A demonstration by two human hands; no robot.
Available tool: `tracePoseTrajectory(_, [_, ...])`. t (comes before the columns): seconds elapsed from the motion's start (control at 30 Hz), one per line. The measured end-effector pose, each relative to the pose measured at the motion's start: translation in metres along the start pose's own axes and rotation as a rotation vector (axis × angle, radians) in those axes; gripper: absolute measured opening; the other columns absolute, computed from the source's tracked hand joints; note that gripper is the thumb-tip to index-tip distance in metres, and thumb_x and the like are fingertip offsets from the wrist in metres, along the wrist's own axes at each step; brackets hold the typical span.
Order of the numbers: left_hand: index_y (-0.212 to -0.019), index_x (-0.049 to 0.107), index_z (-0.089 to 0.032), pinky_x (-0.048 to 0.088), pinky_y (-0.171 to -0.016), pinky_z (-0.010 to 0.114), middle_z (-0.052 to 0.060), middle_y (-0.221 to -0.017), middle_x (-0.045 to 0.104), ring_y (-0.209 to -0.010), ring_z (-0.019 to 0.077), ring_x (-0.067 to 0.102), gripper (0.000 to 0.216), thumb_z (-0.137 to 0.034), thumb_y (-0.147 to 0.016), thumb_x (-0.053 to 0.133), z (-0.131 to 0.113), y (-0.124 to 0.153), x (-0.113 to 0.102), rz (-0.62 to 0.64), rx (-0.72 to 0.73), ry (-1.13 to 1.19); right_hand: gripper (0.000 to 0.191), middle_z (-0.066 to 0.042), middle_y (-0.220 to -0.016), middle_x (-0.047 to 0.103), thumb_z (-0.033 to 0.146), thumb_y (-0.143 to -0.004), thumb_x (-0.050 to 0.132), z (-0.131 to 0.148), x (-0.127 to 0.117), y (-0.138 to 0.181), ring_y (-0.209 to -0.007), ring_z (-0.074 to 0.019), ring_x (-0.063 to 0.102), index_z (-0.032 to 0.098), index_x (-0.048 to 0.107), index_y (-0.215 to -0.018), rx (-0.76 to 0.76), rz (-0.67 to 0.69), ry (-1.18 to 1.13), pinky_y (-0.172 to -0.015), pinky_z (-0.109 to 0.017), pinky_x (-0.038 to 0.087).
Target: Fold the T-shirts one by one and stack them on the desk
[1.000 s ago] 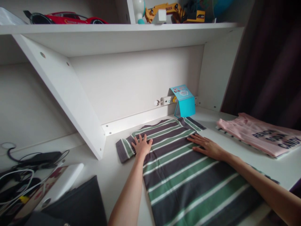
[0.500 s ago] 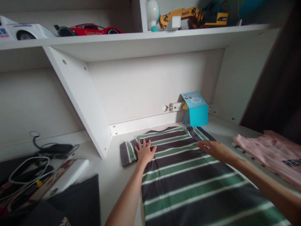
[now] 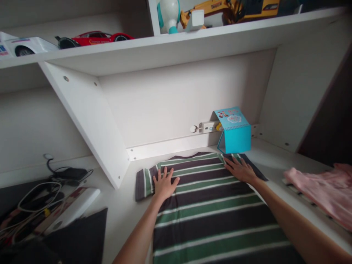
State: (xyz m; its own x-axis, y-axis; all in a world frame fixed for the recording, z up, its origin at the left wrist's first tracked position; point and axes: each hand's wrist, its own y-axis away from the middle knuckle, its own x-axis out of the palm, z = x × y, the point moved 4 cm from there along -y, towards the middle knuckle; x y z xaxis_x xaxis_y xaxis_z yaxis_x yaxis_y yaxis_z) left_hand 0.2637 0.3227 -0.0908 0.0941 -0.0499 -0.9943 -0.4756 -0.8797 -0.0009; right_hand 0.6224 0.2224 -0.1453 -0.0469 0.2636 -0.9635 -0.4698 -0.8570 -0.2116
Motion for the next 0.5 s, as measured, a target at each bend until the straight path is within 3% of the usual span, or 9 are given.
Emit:
tracePoseTrajectory(0.1, [-0.14,0.016,-0.036,0.011,-0.1,0.06,-0.002,-0.148,0.01,-0.132,0.0377,0.003,0.073,-0.072,-0.077,0.007,0.0,0.0,-0.001,0.03,-0.013,-0.001,0.061,-0.007,-0.143,0.028,0.064,-0.082,0.025,-0.004,0.002,-0.002,-0.126,-0.0394,0.025,0.035,0.031,-0.135,0.11,0.036,0.009,-0.093,-0.057,0.029])
tracePoseTrajectory(0.27, [-0.139,0.016,-0.036,0.01,-0.1,0.061,-0.002,-0.148,0.009,-0.132,0.0389,0.002,0.073,-0.073,-0.077,0.008,0.0,-0.001,-0.001,0.037,-0.018,0.01,0.079,-0.02,-0.138,0.03,0.07,-0.078,0.022,-0.008,-0.001,0.0,-0.125,-0.0425,0.025,0.018,0.032,-0.136,0.223,0.037,0.024,-0.093,-0.056,0.028])
tracePoseTrajectory(0.4, [-0.14,0.017,-0.035,0.011,-0.099,0.062,-0.001,-0.148,0.01,-0.132,0.0392,0.002,0.072,-0.071,-0.078,0.009,-0.001,-0.001,0.0,0.031,-0.005,0.01,0.066,-0.021,-0.131,0.04,0.06,-0.083,0.028,0.003,-0.012,-0.008,-0.122,-0.0405,0.033,0.014,0.046,-0.126,0.096,0.019,0.007,-0.089,-0.058,0.034])
tracePoseTrajectory(0.5, [-0.14,0.017,-0.035,0.012,-0.099,0.062,-0.001,-0.148,0.011,-0.132,0.0389,0.002,0.072,-0.071,-0.078,0.007,-0.001,-0.001,0.002,0.017,-0.001,-0.011,0.044,-0.014,-0.131,0.044,0.035,-0.088,0.031,0.022,-0.018,-0.021,-0.125,-0.0259,0.033,0.013,0.051,-0.121,-0.115,-0.026,-0.029,-0.098,-0.043,0.033])
